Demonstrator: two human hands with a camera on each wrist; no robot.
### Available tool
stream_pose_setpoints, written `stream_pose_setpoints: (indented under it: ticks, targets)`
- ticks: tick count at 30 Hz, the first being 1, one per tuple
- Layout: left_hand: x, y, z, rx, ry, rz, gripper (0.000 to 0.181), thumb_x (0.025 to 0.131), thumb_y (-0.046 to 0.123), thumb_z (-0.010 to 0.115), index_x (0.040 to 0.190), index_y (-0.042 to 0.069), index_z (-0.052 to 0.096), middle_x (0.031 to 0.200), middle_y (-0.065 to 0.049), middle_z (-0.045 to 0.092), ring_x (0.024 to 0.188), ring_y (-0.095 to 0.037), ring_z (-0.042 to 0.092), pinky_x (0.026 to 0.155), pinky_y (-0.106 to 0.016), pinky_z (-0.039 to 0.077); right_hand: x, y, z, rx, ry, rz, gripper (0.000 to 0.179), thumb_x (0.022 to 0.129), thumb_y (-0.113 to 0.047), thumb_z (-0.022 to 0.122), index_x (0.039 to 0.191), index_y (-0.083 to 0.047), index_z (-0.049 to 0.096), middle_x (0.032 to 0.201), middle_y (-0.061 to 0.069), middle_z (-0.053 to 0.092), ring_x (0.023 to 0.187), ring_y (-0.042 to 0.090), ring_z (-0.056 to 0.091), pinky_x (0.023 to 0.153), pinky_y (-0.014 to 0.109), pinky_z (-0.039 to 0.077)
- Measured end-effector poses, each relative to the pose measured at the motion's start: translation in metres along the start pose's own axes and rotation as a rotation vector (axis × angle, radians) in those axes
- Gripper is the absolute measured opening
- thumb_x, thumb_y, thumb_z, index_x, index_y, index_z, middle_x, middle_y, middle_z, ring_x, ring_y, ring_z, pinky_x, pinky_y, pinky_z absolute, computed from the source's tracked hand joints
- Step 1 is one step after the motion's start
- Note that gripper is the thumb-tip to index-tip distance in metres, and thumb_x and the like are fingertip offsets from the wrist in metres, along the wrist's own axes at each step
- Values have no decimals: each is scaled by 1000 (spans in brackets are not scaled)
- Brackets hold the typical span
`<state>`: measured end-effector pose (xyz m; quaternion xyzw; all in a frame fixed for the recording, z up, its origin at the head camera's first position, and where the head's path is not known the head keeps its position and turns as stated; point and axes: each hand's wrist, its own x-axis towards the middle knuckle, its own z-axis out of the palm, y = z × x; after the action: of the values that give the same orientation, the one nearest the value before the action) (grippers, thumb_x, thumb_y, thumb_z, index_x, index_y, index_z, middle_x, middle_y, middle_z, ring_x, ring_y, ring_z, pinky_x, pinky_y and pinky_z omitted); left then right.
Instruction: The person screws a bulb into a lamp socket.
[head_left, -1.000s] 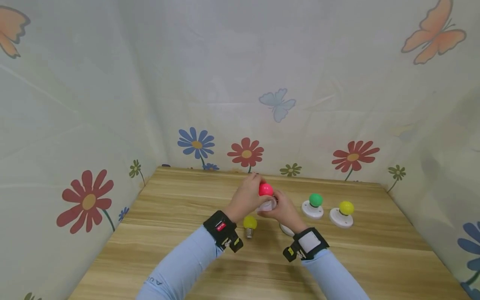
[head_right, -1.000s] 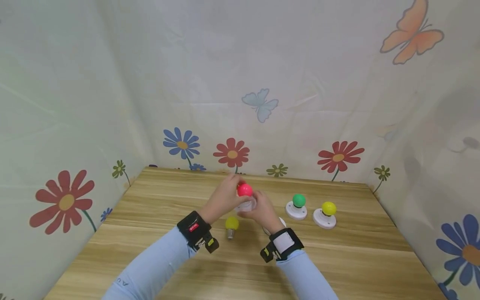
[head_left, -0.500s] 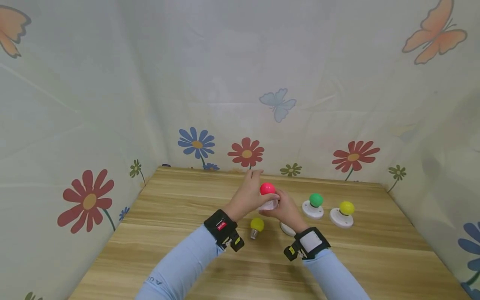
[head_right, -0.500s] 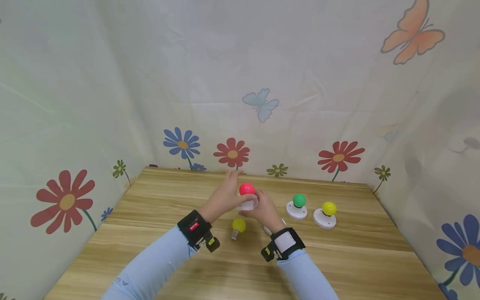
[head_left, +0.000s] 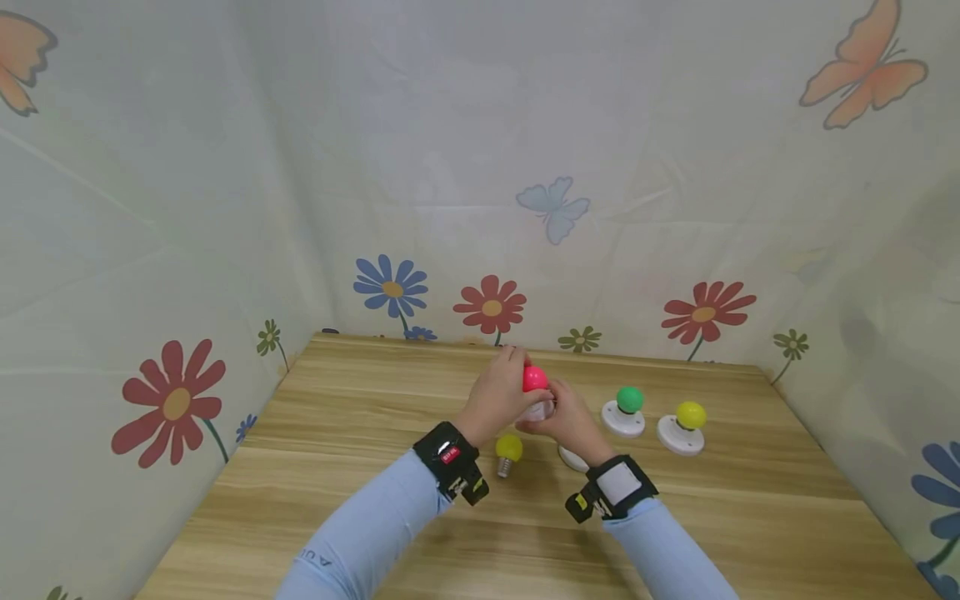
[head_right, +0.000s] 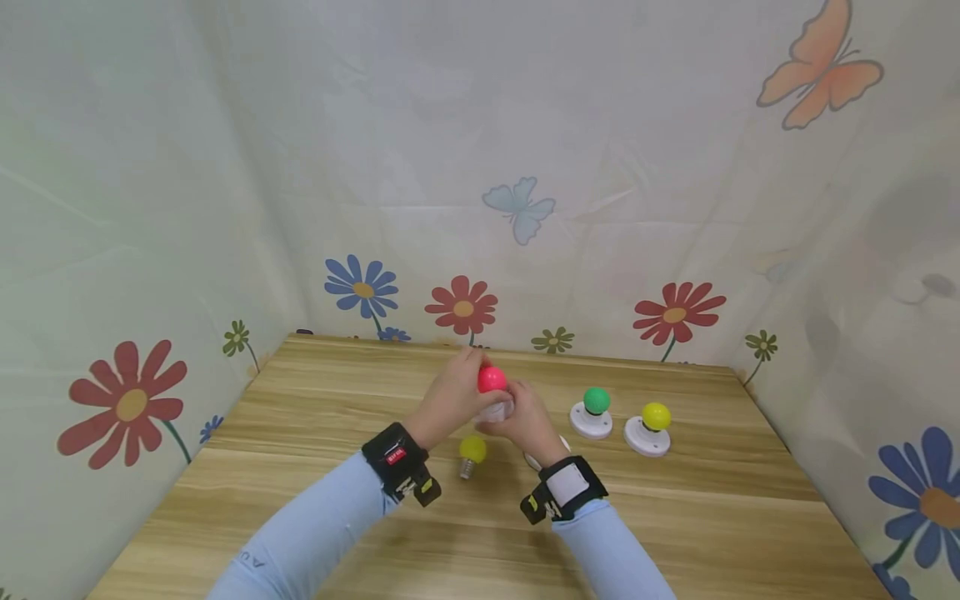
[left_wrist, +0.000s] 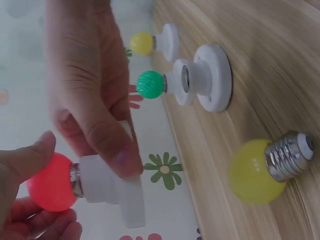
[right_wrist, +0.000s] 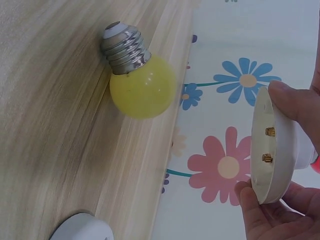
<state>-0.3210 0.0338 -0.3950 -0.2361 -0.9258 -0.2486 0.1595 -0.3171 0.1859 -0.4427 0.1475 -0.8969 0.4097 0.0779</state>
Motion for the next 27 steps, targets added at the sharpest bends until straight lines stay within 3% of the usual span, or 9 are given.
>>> stream_pose_setpoints:
  ticks: [7,10,13,16,19,23,27]
  targets:
    - [6,-1,-10,-124,-174,0,41,85,11,74,123,6,60,122,-8,60,108,-21,58,95,-32,52,1,1,2,14,1,-11,69,71,-20,87,128,-4,53,120,15,58,107,30,58,96,49,50]
    - [7,-2,-13,-147,-240,-4,45,84,6,74,126,6,59,125,-8,60,111,-22,57,97,-32,50,1,1,4,18,-15,-7,70,71,-19,87,129,-4,52,122,15,57,109,30,58,98,48,49]
    - [7,-3,-16,-214,-271,-33,60,80,4,77,135,7,53,134,-9,56,118,-24,55,100,-35,49,1,2,6,13,-21,-3,68,71,-20,87,127,-3,53,120,15,58,109,30,58,98,48,49]
    - [7,-4,-17,-283,-256,-67,80,76,8,82,145,10,41,145,-10,45,126,-27,49,100,-37,49,0,2,6,6,-19,-4,66,71,-21,87,126,-3,55,118,14,59,107,29,58,96,48,50]
    - [6,-4,-16,-282,-177,-89,91,75,26,84,148,11,33,148,-14,36,126,-29,47,97,-38,51,-1,1,6,-3,-18,-9,65,70,-20,88,125,-4,57,118,14,59,106,29,57,96,50,49]
    - [3,-5,-11,-85,-48,-43,80,74,47,81,133,5,46,124,-13,48,107,-23,52,87,-29,55,-1,0,6,-10,-21,-7,64,70,-20,88,124,-4,59,118,14,60,106,29,57,96,51,49]
    - [0,-5,-9,66,-15,0,64,75,51,78,112,6,53,101,-6,54,89,-17,54,77,-22,55,0,0,6,-15,-29,16,67,70,-21,88,127,-5,57,117,13,59,105,28,57,95,49,50]
